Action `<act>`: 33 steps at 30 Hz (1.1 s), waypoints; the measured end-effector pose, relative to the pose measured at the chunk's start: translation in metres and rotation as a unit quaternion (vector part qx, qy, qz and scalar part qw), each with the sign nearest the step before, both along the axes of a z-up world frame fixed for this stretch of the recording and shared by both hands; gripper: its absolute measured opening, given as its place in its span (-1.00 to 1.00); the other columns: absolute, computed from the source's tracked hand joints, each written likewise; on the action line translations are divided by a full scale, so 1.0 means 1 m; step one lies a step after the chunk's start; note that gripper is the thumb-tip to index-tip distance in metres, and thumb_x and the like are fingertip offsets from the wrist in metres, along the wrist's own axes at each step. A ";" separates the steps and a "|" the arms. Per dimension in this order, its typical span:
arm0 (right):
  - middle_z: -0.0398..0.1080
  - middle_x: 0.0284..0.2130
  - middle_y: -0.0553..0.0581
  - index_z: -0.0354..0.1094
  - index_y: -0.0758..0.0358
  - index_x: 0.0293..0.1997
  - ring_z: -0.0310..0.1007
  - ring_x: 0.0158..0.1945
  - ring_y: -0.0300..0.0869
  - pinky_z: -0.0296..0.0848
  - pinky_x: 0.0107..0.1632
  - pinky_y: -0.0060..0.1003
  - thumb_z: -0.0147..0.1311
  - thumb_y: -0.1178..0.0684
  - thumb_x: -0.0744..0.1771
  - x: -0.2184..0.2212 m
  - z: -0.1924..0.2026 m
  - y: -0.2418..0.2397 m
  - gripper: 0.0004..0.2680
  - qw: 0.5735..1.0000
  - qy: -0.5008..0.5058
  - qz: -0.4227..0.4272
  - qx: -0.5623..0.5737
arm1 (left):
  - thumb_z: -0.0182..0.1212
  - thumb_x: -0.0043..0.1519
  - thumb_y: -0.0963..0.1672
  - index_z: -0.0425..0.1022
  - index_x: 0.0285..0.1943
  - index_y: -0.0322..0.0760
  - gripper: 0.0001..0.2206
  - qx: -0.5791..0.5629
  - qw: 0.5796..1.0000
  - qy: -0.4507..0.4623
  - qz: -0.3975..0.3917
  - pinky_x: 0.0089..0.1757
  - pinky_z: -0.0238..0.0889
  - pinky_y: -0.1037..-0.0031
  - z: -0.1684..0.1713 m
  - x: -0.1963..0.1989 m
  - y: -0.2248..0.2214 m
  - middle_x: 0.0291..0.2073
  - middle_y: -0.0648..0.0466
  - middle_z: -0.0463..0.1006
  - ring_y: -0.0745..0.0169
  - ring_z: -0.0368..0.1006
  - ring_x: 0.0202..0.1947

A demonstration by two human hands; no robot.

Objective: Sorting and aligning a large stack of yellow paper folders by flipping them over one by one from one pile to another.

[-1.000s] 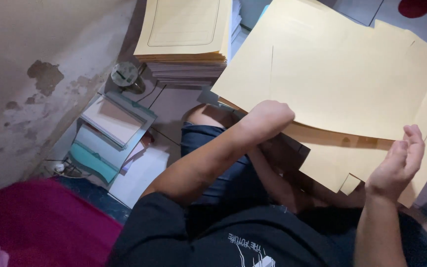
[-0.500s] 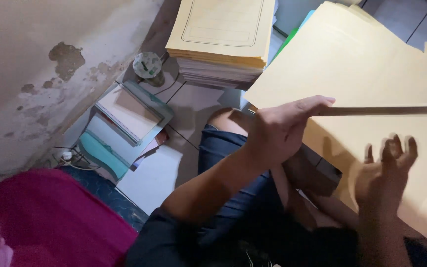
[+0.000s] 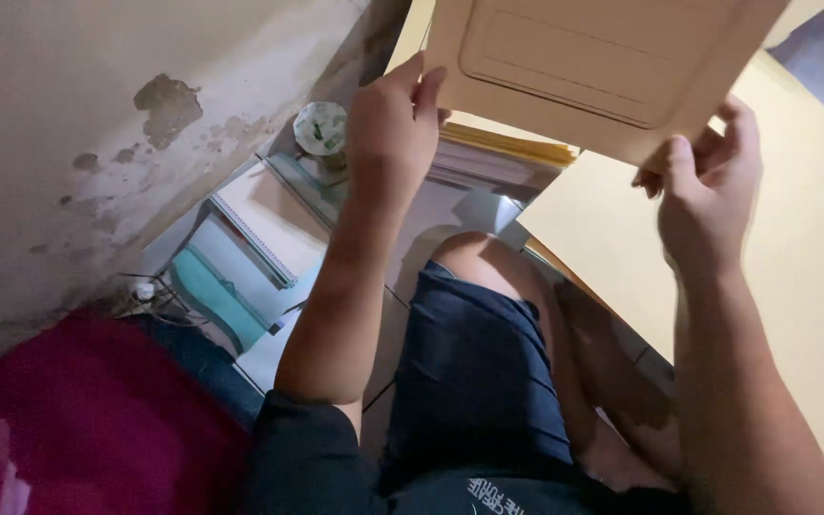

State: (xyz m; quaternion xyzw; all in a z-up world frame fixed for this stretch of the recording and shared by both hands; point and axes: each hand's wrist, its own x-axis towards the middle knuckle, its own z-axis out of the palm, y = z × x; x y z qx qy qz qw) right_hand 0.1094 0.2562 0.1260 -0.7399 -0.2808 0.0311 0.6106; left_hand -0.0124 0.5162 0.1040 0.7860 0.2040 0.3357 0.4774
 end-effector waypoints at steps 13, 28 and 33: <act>0.00 -0.56 -0.02 0.08 0.39 0.44 -0.04 -0.46 -0.27 0.03 -0.38 -0.30 -0.17 0.19 0.38 0.037 -0.044 0.072 -0.59 0.974 -0.005 -0.030 -0.226 | 0.44 0.22 -0.06 0.62 -0.03 -0.18 -0.78 0.294 0.937 0.099 0.159 -0.33 0.35 0.26 -0.097 0.032 0.067 -0.31 0.07 0.33 0.03 0.33 -0.26; -0.56 0.56 0.31 -0.57 0.38 0.56 -0.61 0.63 0.01 -0.46 0.57 -0.12 -0.21 -0.03 0.45 0.035 -0.078 0.078 -0.43 0.959 0.062 0.041 -0.273 | 0.10 0.37 -0.10 0.65 0.06 -0.35 -0.73 0.145 0.974 0.074 0.159 -0.03 0.50 0.32 -0.125 0.031 0.068 -0.07 -0.05 0.69 -0.01 0.65 -0.05; -0.50 0.52 0.55 -0.49 0.42 0.58 -0.43 0.55 0.44 -0.26 0.50 0.38 -0.11 -0.09 0.49 0.043 -0.076 0.057 -0.41 0.968 0.032 0.106 -0.227 | 0.21 0.40 -0.06 0.60 0.16 -0.37 -0.71 0.153 0.977 0.007 0.149 -0.11 0.50 0.20 -0.128 0.026 0.057 -0.11 -0.24 0.66 -0.20 0.60 -0.08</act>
